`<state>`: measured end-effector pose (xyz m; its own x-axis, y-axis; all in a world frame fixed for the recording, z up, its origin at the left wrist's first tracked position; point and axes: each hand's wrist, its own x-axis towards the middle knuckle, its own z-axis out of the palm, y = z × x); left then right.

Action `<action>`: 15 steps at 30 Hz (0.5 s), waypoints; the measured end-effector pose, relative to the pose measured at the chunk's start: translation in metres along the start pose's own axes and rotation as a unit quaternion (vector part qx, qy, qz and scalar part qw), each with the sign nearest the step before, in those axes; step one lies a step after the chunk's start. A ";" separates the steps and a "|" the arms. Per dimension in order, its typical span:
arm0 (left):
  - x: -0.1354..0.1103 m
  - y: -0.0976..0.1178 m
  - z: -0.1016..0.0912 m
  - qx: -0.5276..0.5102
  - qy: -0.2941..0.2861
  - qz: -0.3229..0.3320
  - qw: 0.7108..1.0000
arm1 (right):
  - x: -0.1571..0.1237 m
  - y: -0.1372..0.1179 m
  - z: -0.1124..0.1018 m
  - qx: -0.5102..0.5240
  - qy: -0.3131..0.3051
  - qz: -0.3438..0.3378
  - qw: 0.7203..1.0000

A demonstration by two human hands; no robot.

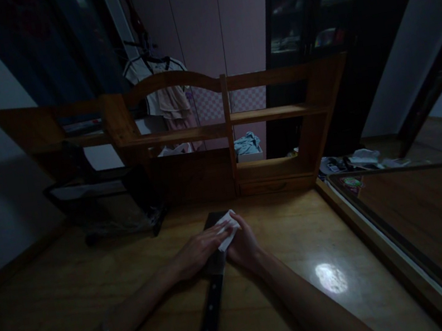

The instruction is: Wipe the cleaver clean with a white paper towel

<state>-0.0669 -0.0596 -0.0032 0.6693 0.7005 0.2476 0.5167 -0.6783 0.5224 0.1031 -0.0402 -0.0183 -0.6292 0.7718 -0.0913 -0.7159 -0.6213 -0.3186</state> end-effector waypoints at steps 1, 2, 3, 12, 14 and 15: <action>0.001 0.000 0.000 0.002 0.005 -0.006 1.000 | 0.000 0.000 0.000 -0.001 0.000 0.003 1.000; 0.001 0.001 0.000 0.003 0.008 -0.011 1.000 | 0.000 0.000 0.001 -0.001 0.000 0.007 1.000; 0.001 0.001 0.000 0.004 0.008 -0.014 1.000 | 0.000 0.000 0.001 -0.002 0.002 0.011 1.000; -0.002 -0.004 -0.004 0.028 0.046 -0.048 0.997 | 0.000 0.000 0.001 -0.007 -0.004 0.016 1.000; -0.004 -0.006 -0.005 0.041 0.065 -0.086 0.993 | 0.000 0.000 0.002 -0.010 -0.006 0.026 1.000; -0.004 -0.007 -0.005 0.053 0.069 -0.100 0.991 | -0.001 0.000 0.003 -0.015 -0.003 0.032 0.999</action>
<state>-0.0761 -0.0567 -0.0037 0.4729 0.8418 0.2604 0.6898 -0.5375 0.4850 0.1028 -0.0411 -0.0154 -0.6747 0.7304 -0.1063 -0.6654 -0.6642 -0.3407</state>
